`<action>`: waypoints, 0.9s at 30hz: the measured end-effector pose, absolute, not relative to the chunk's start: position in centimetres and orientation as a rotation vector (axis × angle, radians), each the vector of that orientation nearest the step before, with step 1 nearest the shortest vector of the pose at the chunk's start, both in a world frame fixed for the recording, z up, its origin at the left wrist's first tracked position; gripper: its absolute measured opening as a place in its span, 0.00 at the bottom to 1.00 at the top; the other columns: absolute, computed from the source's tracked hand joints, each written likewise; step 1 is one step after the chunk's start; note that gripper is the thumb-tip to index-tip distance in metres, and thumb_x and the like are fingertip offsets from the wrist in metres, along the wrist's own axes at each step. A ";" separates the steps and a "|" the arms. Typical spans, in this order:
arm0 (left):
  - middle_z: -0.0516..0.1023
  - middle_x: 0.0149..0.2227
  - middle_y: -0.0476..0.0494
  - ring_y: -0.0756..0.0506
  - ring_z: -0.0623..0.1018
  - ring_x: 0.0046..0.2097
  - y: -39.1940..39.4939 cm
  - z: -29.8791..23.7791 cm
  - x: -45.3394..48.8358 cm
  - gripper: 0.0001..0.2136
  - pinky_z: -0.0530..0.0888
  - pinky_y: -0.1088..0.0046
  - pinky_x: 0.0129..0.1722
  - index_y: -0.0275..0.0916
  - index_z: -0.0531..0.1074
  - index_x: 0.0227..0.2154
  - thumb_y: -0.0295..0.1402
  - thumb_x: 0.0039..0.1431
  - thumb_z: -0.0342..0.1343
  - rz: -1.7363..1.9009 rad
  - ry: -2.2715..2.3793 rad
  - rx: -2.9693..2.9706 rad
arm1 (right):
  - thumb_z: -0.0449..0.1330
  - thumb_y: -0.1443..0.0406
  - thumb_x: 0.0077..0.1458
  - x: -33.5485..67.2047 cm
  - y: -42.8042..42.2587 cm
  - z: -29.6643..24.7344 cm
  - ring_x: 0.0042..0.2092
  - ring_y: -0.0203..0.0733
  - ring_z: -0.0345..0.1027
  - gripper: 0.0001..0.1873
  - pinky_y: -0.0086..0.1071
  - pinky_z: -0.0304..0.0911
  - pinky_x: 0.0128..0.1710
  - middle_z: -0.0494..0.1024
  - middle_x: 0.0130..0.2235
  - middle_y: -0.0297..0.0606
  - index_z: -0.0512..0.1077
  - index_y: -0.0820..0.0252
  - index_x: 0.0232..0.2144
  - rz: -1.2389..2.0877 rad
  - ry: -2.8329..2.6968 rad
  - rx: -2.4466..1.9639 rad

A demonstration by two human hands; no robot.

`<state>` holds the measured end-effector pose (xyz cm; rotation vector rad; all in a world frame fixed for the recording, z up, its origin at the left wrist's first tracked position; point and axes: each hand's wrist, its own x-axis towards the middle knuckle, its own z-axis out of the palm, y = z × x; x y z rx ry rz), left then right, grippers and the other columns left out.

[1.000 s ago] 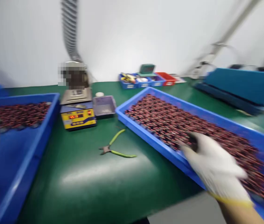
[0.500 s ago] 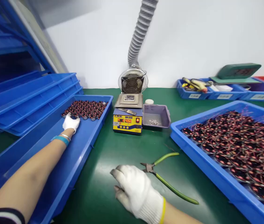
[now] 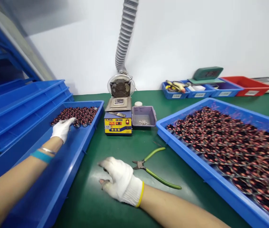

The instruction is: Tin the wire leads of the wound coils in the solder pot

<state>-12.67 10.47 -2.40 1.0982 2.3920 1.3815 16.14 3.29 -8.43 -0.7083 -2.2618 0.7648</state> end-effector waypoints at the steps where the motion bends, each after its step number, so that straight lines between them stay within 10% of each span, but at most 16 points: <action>1: 0.76 0.30 0.43 0.47 0.73 0.29 10.0 -2.0 -10.6 0.25 0.70 0.71 0.31 0.30 0.73 0.35 0.50 0.44 0.56 1.387 2.320 1.145 | 0.60 0.65 0.44 16.0 3.5 -8.2 0.39 0.40 0.68 0.27 0.33 0.65 0.38 0.70 0.46 0.41 0.62 0.56 0.48 0.779 -2.140 -0.727; 8: 0.74 0.22 0.50 0.50 0.72 0.26 5.6 -0.7 2.4 0.19 0.67 0.76 0.25 0.37 0.68 0.21 0.46 0.32 0.66 1.237 1.948 1.440 | 0.66 0.60 0.39 15.5 4.6 -6.3 0.41 0.40 0.69 0.34 0.35 0.68 0.42 0.70 0.45 0.41 0.59 0.58 0.49 0.863 -1.616 -0.829; 16: 0.67 0.17 0.54 0.52 0.68 0.22 4.8 -0.4 3.4 0.20 0.63 0.78 0.19 0.39 0.61 0.16 0.43 0.29 0.67 1.036 2.003 1.510 | 0.61 0.64 0.39 13.3 5.9 -6.7 0.40 0.41 0.70 0.19 0.33 0.67 0.42 0.75 0.39 0.37 0.69 0.58 0.38 0.996 -1.426 -1.006; 21: 0.77 0.38 0.42 0.42 0.77 0.41 4.8 -0.9 2.3 0.26 0.74 0.69 0.39 0.35 0.68 0.41 0.49 0.41 0.61 1.154 1.632 1.450 | 0.64 0.64 0.36 14.0 6.9 -5.5 0.40 0.40 0.70 0.23 0.33 0.68 0.41 0.74 0.42 0.38 0.68 0.60 0.39 1.489 -1.215 -0.743; 27: 0.68 0.56 0.40 0.39 0.62 0.60 4.4 -1.1 1.4 0.27 0.62 0.61 0.58 0.41 0.65 0.54 0.49 0.54 0.51 0.968 1.284 1.473 | 0.70 0.72 0.26 15.4 6.9 -3.8 0.31 0.30 0.68 0.33 0.23 0.66 0.30 0.73 0.36 0.33 0.67 0.61 0.40 1.958 -0.992 -0.622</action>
